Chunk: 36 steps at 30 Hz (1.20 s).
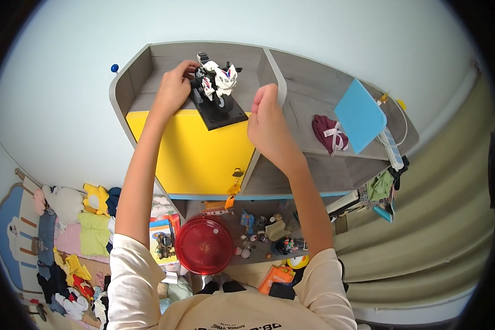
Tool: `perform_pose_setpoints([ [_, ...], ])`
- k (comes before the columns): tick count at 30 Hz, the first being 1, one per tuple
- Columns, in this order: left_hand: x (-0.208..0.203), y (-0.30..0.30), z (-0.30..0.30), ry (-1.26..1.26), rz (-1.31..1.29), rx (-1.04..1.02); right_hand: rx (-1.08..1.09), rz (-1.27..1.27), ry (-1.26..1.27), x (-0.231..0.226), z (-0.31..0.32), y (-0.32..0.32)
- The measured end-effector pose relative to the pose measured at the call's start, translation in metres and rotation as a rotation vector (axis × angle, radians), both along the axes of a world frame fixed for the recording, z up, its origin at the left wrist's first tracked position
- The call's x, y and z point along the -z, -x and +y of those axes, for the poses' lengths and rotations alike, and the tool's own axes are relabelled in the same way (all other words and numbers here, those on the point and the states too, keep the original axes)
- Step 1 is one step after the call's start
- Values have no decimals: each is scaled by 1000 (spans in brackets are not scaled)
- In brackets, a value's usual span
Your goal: The person organizes a cluttered shelf by placing a white robot toy on a black stand, arranging a blue pen holder, and positioning a large red and yellow building block structure. They then use a maroon cloth to wipe the shelf surface and the block structure.
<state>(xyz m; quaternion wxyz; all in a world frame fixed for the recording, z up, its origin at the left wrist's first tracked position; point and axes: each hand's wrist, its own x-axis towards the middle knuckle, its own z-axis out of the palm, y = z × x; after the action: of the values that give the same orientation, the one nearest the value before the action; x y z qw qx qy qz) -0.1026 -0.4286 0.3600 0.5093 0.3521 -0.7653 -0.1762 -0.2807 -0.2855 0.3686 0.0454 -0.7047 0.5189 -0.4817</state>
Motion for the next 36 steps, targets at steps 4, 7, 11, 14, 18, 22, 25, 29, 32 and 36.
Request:
perform_pose_setpoints([
  [4, 2, -1, -3, 12, -4, 18, -46, 20, -40, -2, -15, 6],
  [7, 2, 0, -3, 6, -10, 10, -9, 96, -34, 2, -27, 10],
  [11, 1, 0, -1, -13, 6, 25, -77, -14, -103, -4, -36, 9],
  [14, 1, 2, -2, -12, 6, 33, -83, -9, 20, -1, -47, 10],
  [18, 1, 0, -2, -21, 12, 28, -103, -137, 1, 1, -49, 4],
  [22, 2, -1, -3, -19, 19, 36, -26, -213, -107, -1, -44, 1],
  [25, 1, 0, -1, -19, 14, 38, -16, -177, -133, 0, -44, 4],
  [29, 1, 2, -3, -6, -2, 17, 29, -81, -89, 11, -56, 12],
  [32, 1, 2, -1, -21, -8, 5, 4, -140, -235, 2, -49, 9],
  [36, -1, 3, 2, -32, -21, -12, 33, -187, -251, 1, -51, 8],
])
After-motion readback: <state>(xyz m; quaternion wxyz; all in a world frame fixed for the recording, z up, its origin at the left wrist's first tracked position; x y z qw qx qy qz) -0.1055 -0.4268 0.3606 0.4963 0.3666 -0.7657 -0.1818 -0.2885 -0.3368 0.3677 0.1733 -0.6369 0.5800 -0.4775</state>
